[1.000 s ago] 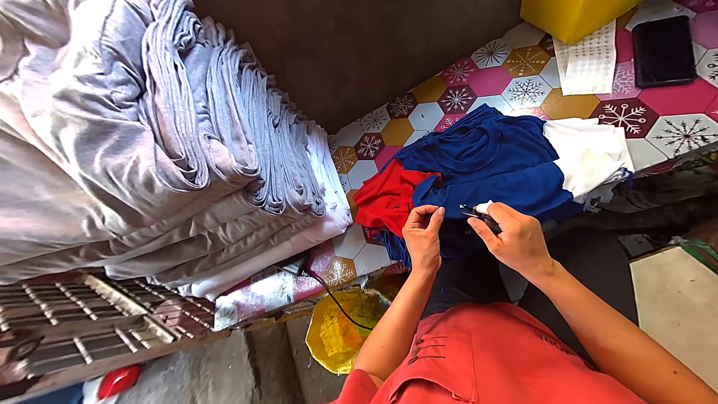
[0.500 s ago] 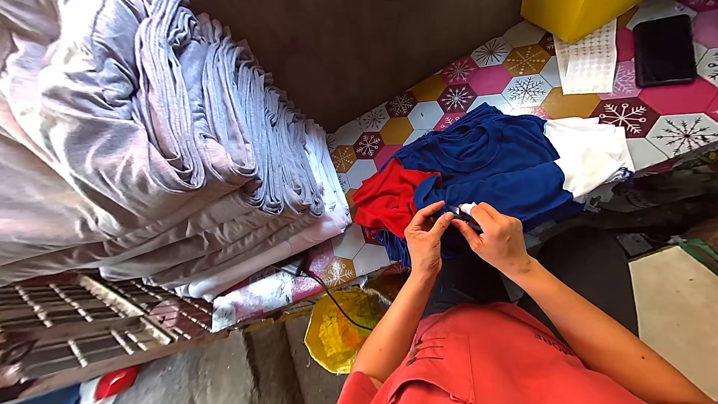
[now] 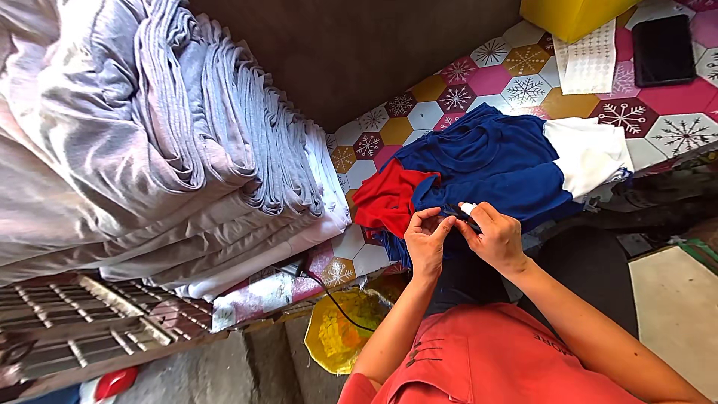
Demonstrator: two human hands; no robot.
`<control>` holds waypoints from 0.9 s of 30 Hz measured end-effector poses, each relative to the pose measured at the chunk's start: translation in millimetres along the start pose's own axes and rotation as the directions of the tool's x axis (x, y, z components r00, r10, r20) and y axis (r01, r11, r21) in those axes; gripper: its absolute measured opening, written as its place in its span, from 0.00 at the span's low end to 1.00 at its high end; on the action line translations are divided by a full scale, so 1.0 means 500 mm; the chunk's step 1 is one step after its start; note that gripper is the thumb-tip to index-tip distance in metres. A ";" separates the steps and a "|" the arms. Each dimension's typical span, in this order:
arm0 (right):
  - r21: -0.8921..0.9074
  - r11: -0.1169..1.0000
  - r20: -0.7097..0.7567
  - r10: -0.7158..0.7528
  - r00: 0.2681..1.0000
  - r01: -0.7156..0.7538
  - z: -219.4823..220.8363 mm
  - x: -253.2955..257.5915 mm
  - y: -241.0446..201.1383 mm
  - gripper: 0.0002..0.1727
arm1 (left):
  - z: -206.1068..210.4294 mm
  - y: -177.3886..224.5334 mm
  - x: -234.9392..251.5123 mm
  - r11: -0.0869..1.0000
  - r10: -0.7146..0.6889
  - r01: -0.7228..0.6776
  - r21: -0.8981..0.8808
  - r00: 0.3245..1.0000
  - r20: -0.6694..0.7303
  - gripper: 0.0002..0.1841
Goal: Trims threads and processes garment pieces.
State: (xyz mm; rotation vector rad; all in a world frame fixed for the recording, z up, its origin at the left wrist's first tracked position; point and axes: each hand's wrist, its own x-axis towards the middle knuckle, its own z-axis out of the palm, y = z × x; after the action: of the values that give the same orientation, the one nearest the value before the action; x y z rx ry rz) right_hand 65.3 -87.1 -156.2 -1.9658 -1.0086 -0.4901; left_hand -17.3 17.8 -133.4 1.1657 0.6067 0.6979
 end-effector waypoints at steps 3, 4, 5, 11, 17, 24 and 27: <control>-0.025 1.000 0.002 -0.008 1.000 0.008 -0.004 -0.001 0.001 0.19 | -0.001 0.001 0.004 0.998 0.007 -0.007 0.060 1.000 -0.012 0.14; -0.028 1.000 0.001 -0.008 1.000 0.008 -0.005 -0.001 0.002 0.19 | -0.002 0.000 0.005 0.997 0.015 -0.014 0.079 1.000 -0.017 0.12; -0.030 1.000 0.002 -0.007 1.000 0.007 -0.006 -0.001 0.002 0.20 | -0.003 -0.002 0.007 0.995 0.024 -0.021 0.099 0.999 -0.025 0.10; 0.031 0.999 0.026 0.026 0.999 -0.026 -0.003 0.001 0.005 0.20 | -0.012 -0.008 0.009 0.995 0.066 -0.068 0.080 0.998 0.020 0.04; 0.070 0.997 0.017 0.040 0.999 -0.041 0.006 -0.001 0.003 0.20 | -0.013 -0.013 0.001 0.997 0.051 -0.049 -0.062 0.998 0.030 0.07; 0.084 0.994 0.013 0.074 0.997 -0.075 0.013 0.001 0.002 0.20 | 0.001 -0.007 0.003 0.994 0.008 -0.010 -0.112 1.000 -0.013 0.09; 0.102 0.993 -0.005 0.065 0.998 -0.064 0.018 -0.001 0.002 0.20 | 0.004 -0.007 0.003 0.995 0.002 -0.004 -0.104 1.000 -0.017 0.10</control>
State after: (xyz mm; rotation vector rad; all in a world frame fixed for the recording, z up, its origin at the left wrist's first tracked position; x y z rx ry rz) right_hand 65.3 -80.4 -162.0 -1.8973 -0.9439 -0.4024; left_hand -14.4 16.9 -136.1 1.0653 0.5767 0.7344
